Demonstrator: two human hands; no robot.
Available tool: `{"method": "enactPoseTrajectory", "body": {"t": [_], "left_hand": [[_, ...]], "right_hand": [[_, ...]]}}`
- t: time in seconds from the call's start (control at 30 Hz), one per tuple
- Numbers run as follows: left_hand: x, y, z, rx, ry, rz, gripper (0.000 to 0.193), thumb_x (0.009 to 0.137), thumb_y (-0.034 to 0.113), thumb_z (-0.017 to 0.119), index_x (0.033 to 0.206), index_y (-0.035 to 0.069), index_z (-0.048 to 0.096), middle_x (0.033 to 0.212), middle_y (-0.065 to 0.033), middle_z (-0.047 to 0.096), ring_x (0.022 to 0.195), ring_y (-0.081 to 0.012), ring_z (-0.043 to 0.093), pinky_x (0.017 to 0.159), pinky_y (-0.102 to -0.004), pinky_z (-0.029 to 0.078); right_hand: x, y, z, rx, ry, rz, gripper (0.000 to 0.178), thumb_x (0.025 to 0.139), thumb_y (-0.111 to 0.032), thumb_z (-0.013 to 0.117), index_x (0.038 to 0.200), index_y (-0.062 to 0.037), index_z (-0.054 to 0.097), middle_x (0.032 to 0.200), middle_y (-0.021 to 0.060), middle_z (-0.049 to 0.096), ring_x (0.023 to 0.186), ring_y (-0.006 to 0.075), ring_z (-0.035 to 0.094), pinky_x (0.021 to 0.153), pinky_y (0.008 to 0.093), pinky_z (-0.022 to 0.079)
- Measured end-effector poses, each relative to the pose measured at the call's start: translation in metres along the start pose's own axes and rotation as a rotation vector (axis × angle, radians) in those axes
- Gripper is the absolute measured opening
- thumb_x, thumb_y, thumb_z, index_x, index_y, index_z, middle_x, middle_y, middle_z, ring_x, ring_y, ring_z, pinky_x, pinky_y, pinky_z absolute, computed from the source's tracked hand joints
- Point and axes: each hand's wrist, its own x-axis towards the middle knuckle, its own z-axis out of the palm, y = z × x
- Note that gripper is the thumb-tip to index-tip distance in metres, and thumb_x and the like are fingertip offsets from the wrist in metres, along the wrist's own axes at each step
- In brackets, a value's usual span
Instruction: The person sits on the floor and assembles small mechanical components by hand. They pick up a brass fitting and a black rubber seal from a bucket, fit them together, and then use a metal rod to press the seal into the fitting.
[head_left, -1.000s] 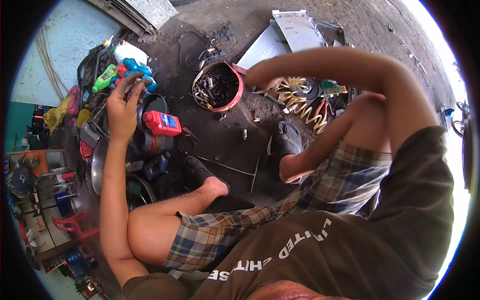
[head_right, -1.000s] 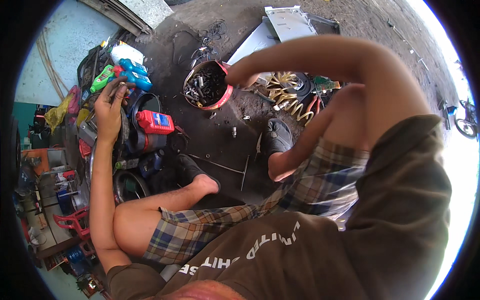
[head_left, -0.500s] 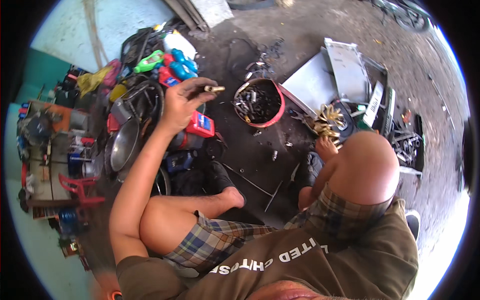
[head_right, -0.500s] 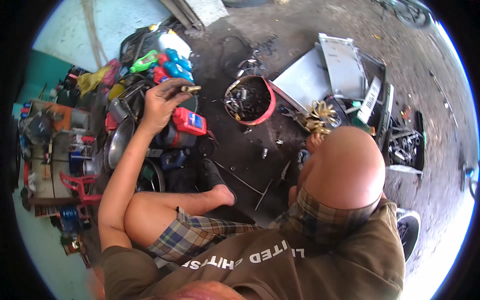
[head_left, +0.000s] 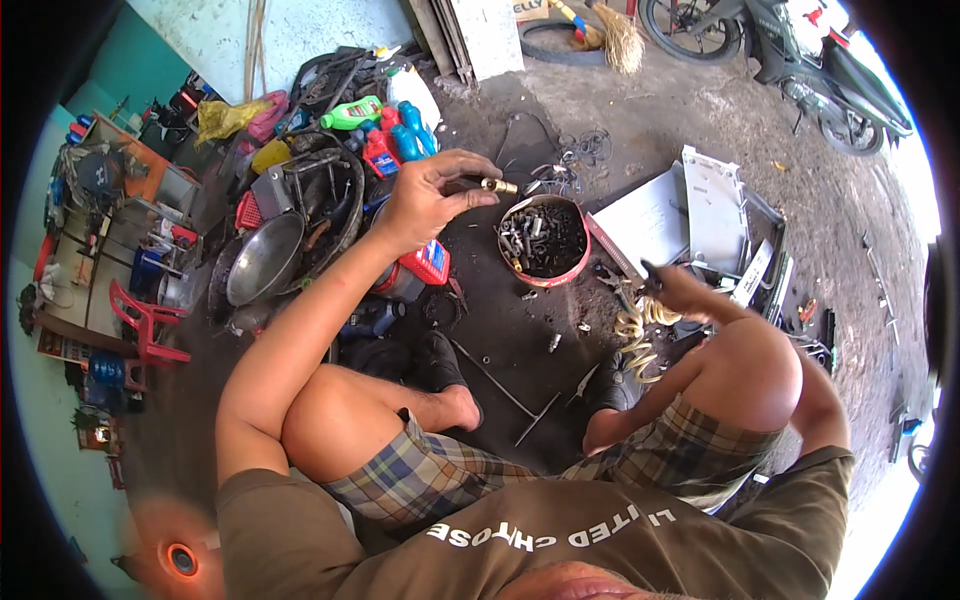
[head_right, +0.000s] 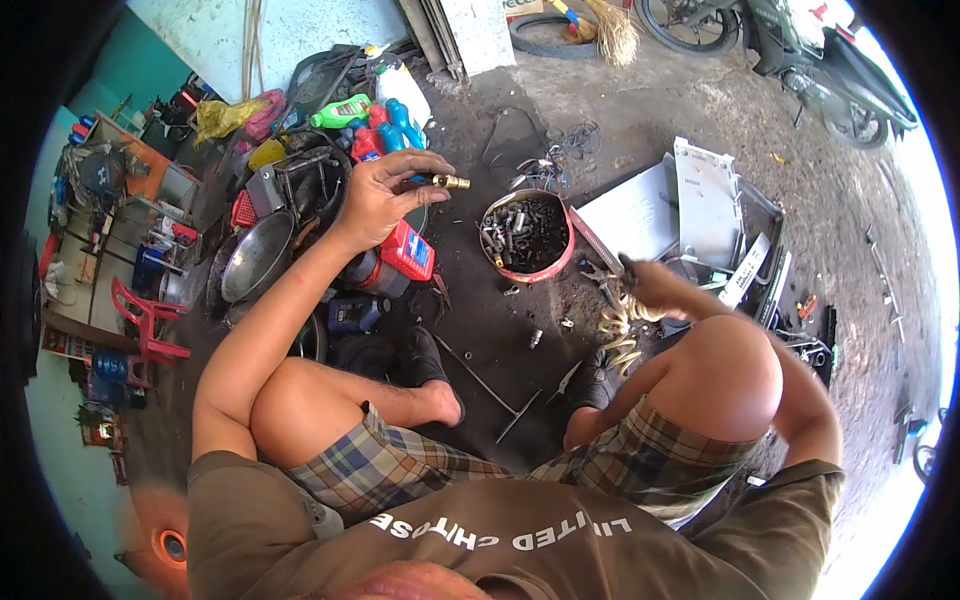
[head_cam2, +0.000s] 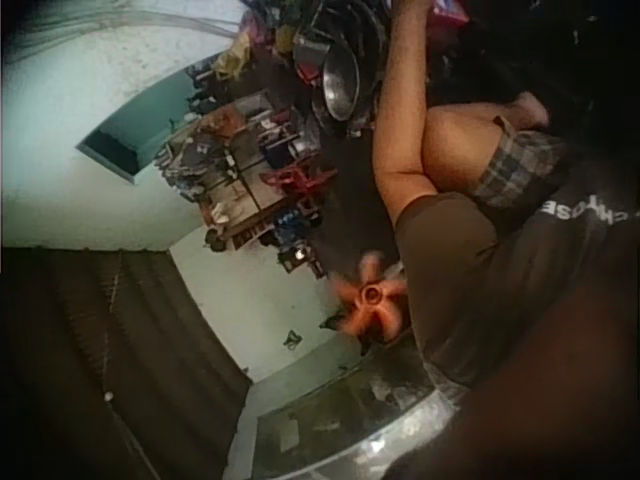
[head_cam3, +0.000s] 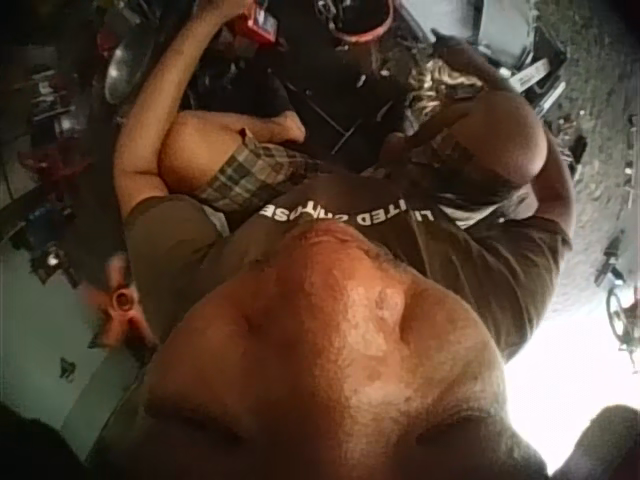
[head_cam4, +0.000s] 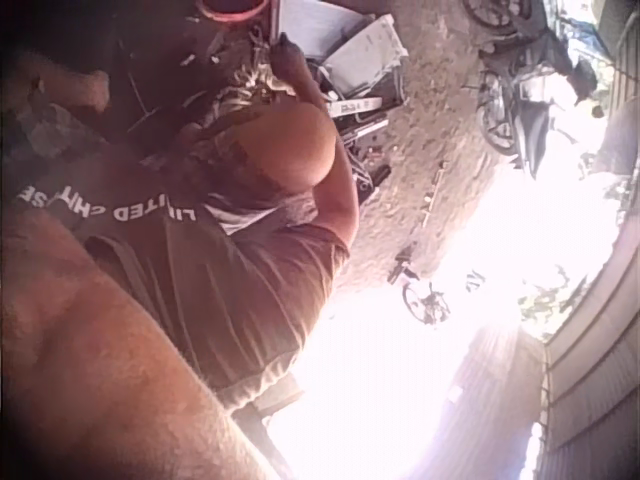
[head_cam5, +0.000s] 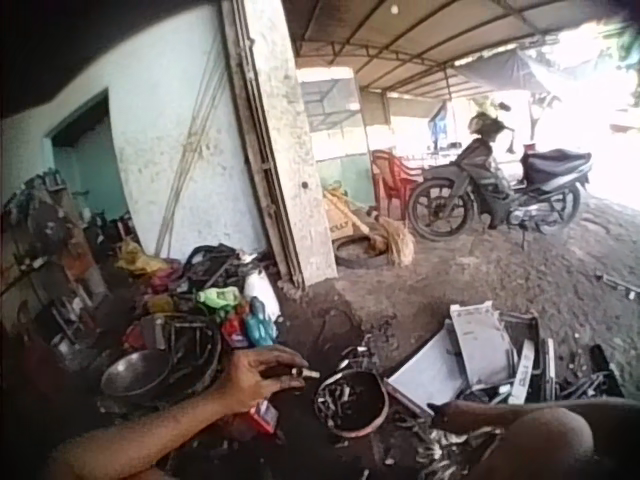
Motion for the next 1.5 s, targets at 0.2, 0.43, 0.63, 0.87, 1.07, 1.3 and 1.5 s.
{"method": "enactPoseTrajectory", "body": {"t": [0.2, 0.43, 0.63, 0.87, 1.07, 1.3, 1.5], "left_hand": [[0.000, 0.028, 0.007, -0.065, 0.028, 0.094, 0.028, 0.089, -0.004, 0.080, 0.116, -0.002, 0.075, 0.123, -0.0084, 0.067, 0.113, -0.0153, 0.068, 0.096, -0.0303, 0.063], [0.003, 0.055, 0.017, -0.147, 0.054, 0.196, 0.031, 0.087, -0.013, 0.078, 0.116, -0.004, 0.074, 0.125, -0.0114, 0.066, 0.113, -0.0182, 0.069, 0.098, -0.0318, 0.064], [-0.001, 0.064, 0.023, -0.209, 0.018, 0.219, 0.032, 0.086, -0.014, 0.078, 0.116, -0.004, 0.074, 0.124, -0.0118, 0.067, 0.114, -0.0192, 0.070, 0.097, -0.0338, 0.064], [-0.003, 0.073, 0.031, 0.005, -0.074, 0.304, 0.029, 0.083, -0.008, 0.084, 0.110, -0.002, 0.076, 0.118, -0.0129, 0.071, 0.108, -0.0193, 0.071, 0.092, -0.0321, 0.063], [-0.007, 0.073, 0.044, -0.224, -0.210, 0.052, 0.057, 0.102, 0.042, 0.070, 0.140, -0.001, 0.064, 0.143, -0.0146, 0.060, 0.136, -0.0229, 0.056, 0.113, -0.0385, 0.049], [-0.001, 0.099, 0.074, -0.884, -0.451, -0.282, 0.097, 0.105, 0.078, 0.024, 0.143, -0.003, 0.060, 0.142, -0.0179, 0.064, 0.131, -0.0253, 0.061, 0.113, -0.0419, 0.045], [-0.021, 0.105, 0.081, -0.788, -0.223, -0.274, 0.101, 0.108, 0.073, 0.017, 0.102, -0.010, 0.075, 0.122, -0.0295, 0.071, 0.120, -0.0331, 0.067, 0.113, -0.0432, 0.046]], "right_hand": [[-0.022, -0.159, -0.166, -0.145, 0.232, -0.399, 0.041, 0.108, -0.032, 0.060, 0.134, -0.0018, 0.066, 0.090, 0.0193, 0.075, 0.078, 0.0326, 0.073, 0.074, 0.0423, 0.056], [-0.032, -0.228, -0.140, 0.133, 0.513, -0.659, 0.044, 0.096, -0.028, 0.080, 0.129, -0.0022, 0.069, 0.097, 0.0219, 0.076, 0.083, 0.0333, 0.077, 0.076, 0.0405, 0.059], [-0.037, -0.241, -0.128, 0.250, 0.489, -0.672, 0.036, 0.097, -0.027, 0.079, 0.120, -0.0012, 0.072, 0.093, 0.0218, 0.075, 0.077, 0.0316, 0.075, 0.073, 0.0402, 0.058], [-0.030, -0.235, -0.111, 0.436, 0.397, -0.682, 0.033, 0.101, -0.027, 0.075, 0.114, 0.0032, 0.070, 0.083, 0.0151, 0.069, 0.076, 0.0144, 0.061, 0.073, 0.0391, 0.053], [-0.030, -0.238, -0.097, 0.476, 0.310, -0.752, 0.026, 0.100, -0.019, 0.072, 0.110, 0.0041, 0.069, 0.086, 0.0188, 0.070, 0.080, 0.0236, 0.071, 0.077, 0.0402, 0.056], [-0.041, -0.261, -0.080, 0.273, 0.270, -0.966, 0.026, 0.090, -0.017, 0.079, 0.108, -0.0013, 0.071, 0.093, 0.0187, 0.073, 0.091, 0.0385, 0.073, 0.081, 0.0447, 0.058], [-0.062, -0.262, -0.074, 0.142, 0.243, -0.905, 0.036, 0.091, -0.024, 0.078, 0.122, -0.0067, 0.067, 0.102, 0.0166, 0.073, 0.096, 0.0358, 0.073, 0.084, 0.0449, 0.059]]}}
